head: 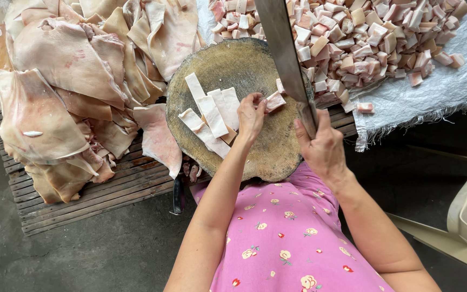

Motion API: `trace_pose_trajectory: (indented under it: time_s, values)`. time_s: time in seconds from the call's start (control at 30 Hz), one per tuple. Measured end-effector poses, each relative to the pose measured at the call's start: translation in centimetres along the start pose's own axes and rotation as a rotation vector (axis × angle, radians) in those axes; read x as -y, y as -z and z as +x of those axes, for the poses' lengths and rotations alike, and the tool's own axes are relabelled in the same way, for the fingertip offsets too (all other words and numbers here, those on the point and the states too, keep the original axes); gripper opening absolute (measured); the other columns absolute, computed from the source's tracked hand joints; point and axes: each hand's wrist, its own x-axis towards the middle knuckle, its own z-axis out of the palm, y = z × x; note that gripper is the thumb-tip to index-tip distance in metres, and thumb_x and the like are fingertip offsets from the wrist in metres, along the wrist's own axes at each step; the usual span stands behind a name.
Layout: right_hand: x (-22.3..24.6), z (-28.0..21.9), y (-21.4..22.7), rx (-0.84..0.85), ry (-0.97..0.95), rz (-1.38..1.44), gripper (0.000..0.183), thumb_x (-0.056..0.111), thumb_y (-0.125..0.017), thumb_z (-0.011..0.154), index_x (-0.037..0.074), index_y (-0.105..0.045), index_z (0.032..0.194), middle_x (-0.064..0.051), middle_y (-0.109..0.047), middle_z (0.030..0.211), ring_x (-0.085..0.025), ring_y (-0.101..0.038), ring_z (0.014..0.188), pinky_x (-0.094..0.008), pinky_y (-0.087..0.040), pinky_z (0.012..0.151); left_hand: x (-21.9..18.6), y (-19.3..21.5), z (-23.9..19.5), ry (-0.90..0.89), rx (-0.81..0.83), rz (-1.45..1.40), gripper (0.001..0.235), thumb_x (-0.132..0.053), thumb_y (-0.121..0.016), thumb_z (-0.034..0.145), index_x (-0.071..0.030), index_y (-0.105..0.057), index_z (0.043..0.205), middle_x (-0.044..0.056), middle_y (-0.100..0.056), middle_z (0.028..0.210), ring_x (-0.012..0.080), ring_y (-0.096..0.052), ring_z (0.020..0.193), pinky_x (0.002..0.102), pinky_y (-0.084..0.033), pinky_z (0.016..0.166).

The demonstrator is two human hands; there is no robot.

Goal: The person slices large pieces of animal skin into strips and then chops the strips into small cubes using a cleaver on a wooden cutting board.

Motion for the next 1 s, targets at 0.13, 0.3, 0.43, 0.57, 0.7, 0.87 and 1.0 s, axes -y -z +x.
trace_pose_trajectory:
  time_s: [0.13, 0.3, 0.43, 0.57, 0.7, 0.87, 1.0]
  values:
    - [-3.2, 0.1, -4.2, 0.224, -0.126, -0.311, 0.036, 0.037, -0.054, 0.108, 0.001, -0.048, 0.112, -0.022, -0.070, 0.070, -0.038, -0.072, 0.061, -0.046, -0.058, 0.056, 0.8, 0.8, 0.0, -0.047, -0.057, 0.050, 0.028, -0.011, -0.066, 0.095, 0.003, -0.065, 0.120, 0.015, -0.068, 0.108, 0.0213, -0.073, 0.083, 0.033, -0.063, 0.073]
    - [-6.1, 0.4, -4.1, 0.249, -0.100, -0.282, 0.035, 0.035, -0.062, 0.105, 0.002, -0.051, 0.108, -0.017, -0.066, 0.068, -0.032, -0.067, 0.060, -0.044, -0.054, 0.054, 1.3, -0.5, 0.0, -0.263, -0.057, 0.262, 0.027, -0.014, -0.072, 0.092, 0.002, -0.067, 0.112, 0.020, -0.065, 0.108, 0.0339, -0.068, 0.097, 0.044, -0.056, 0.088]
    - [-6.1, 1.2, -2.0, 0.318, -0.449, 0.274, 0.030, 0.036, -0.061, 0.100, 0.008, -0.057, 0.109, -0.009, -0.061, 0.065, -0.017, -0.059, 0.048, -0.035, -0.050, 0.042, 0.7, -0.7, -0.3, -0.219, 0.048, 0.352, 0.021, -0.010, -0.066, 0.091, 0.003, -0.062, 0.107, 0.020, -0.063, 0.107, 0.0328, -0.064, 0.098, 0.046, -0.054, 0.089]
    - [-6.3, 1.6, -1.5, 0.249, -0.545, 0.736, 0.029, 0.033, -0.062, 0.100, 0.007, -0.050, 0.106, -0.004, -0.054, 0.063, -0.013, -0.051, 0.043, -0.032, -0.044, 0.036, -0.3, -0.5, -0.3, -0.091, 0.077, 0.300, 0.022, -0.009, -0.058, 0.093, 0.003, -0.055, 0.111, 0.018, -0.064, 0.108, 0.0276, -0.066, 0.097, 0.043, -0.056, 0.089]
    - [-7.4, 1.5, -0.5, 0.271, -0.670, 0.959, 0.028, 0.033, -0.060, 0.101, 0.009, -0.048, 0.105, -0.003, -0.053, 0.062, -0.012, -0.050, 0.042, -0.030, -0.044, 0.037, -1.5, -0.8, 0.3, -0.112, 0.037, 0.320, 0.040, -0.008, -0.057, 0.092, 0.001, -0.049, 0.130, 0.021, -0.058, 0.120, 0.0295, -0.065, 0.103, 0.044, -0.055, 0.092]
    - [-7.3, -0.3, 1.8, 0.162, -0.528, 0.695, 0.028, 0.031, -0.062, 0.101, 0.005, -0.051, 0.105, -0.005, -0.054, 0.062, -0.012, -0.051, 0.043, -0.031, -0.044, 0.037, -3.8, -1.9, 1.5, -0.062, 0.210, 0.357, 0.079, -0.007, -0.062, 0.084, -0.011, -0.032, 0.157, 0.025, -0.039, 0.139, 0.0363, -0.058, 0.117, 0.046, -0.055, 0.097]
    - [-5.9, -1.3, 2.9, 0.039, -0.438, 0.381, 0.028, 0.029, -0.064, 0.100, 0.002, -0.057, 0.104, -0.006, -0.058, 0.060, -0.012, -0.057, 0.044, -0.031, -0.048, 0.038, -5.8, -3.9, 2.2, -0.210, 0.255, 0.620, 0.090, -0.026, -0.084, 0.077, -0.014, -0.036, 0.152, 0.024, -0.035, 0.137, 0.0433, -0.049, 0.119, 0.051, -0.049, 0.098]
